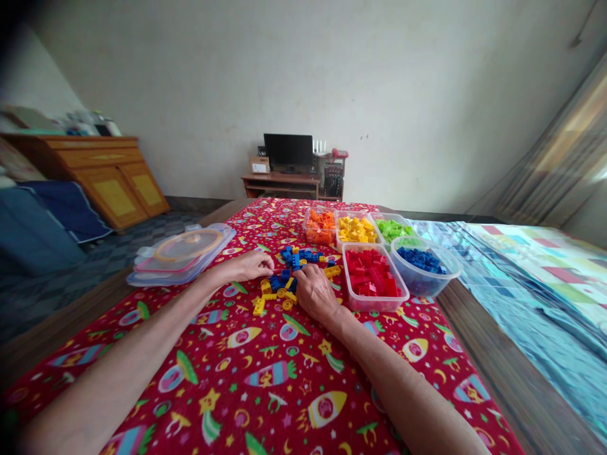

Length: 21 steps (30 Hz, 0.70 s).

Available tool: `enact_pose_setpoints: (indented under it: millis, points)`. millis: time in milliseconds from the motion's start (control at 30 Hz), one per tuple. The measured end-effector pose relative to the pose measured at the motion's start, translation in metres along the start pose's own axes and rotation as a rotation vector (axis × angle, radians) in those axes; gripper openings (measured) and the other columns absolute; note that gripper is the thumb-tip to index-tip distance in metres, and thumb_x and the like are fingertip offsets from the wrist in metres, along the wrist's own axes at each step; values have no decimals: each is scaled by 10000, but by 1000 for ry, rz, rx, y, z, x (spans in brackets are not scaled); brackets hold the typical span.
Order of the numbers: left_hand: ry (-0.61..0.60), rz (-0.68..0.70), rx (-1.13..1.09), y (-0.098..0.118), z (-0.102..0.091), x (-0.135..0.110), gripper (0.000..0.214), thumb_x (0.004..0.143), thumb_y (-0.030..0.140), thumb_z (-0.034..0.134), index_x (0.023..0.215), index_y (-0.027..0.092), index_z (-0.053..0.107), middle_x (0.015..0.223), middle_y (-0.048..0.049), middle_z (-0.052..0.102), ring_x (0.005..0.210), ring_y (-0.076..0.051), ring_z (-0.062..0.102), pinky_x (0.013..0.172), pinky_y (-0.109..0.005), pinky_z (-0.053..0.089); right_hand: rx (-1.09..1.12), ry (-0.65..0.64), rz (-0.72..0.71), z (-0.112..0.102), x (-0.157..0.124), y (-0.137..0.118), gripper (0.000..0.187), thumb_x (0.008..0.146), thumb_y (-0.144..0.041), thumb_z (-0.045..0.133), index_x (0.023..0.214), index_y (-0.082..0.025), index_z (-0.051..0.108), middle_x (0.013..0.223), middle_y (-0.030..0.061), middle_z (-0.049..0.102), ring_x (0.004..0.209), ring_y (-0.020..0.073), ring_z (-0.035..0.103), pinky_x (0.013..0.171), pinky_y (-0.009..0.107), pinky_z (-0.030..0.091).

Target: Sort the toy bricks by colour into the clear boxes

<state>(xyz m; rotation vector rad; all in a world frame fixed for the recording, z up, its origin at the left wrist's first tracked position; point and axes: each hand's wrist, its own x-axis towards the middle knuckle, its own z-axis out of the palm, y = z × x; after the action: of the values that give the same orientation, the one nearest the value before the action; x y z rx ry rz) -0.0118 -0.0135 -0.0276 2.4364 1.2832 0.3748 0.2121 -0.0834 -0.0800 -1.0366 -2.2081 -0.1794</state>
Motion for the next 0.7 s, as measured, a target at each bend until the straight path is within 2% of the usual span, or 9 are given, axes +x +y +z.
enact_pose_setpoints:
  millis: [167, 333, 500, 567, 700]
  points:
    - [43, 17, 2, 0, -5, -1, 230, 738, 300, 509, 682, 171, 691, 645, -21, 677, 605, -154, 600, 563, -217, 413, -17, 24, 15, -2, 0, 0, 330, 850, -67, 395, 1067, -128, 636, 961, 136, 613, 937, 240, 519, 835, 372, 444]
    - [84, -16, 53, -4, 4, 3, 227, 742, 231, 553, 882, 172, 720, 688, -31, 673, 657, -181, 618, 632, -248, 458, -33, 19, -32, -3, 1, -1, 342, 834, -52, 404, 1073, -102, 643, 959, 141, 627, 921, 237, 530, 816, 348, 444]
    - [323, 8, 201, -6, 17, 2, 275, 808, 172, 550, 1048, 175, 684, 936, -78, 661, 892, -215, 623, 847, -308, 474, -28, 15, -20, -1, 1, -1, 340, 836, -52, 405, 1068, -124, 644, 959, 130, 631, 912, 229, 528, 815, 344, 438]
    - [356, 19, 216, -7, 20, 1, 253, 820, 167, 551, 1034, 162, 687, 945, -91, 651, 902, -219, 621, 857, -316, 475, -22, 7, -10, -1, 1, -1, 338, 841, -58, 405, 1070, -136, 641, 960, 127, 630, 909, 227, 527, 812, 348, 436]
    - [330, 17, 197, -13, 23, 0, 153, 803, 188, 579, 862, 162, 717, 825, -74, 659, 833, -206, 621, 826, -303, 478, -14, 4, -5, 0, 1, -1, 336, 847, -60, 398, 1067, -125, 644, 948, 132, 632, 901, 231, 529, 807, 355, 439]
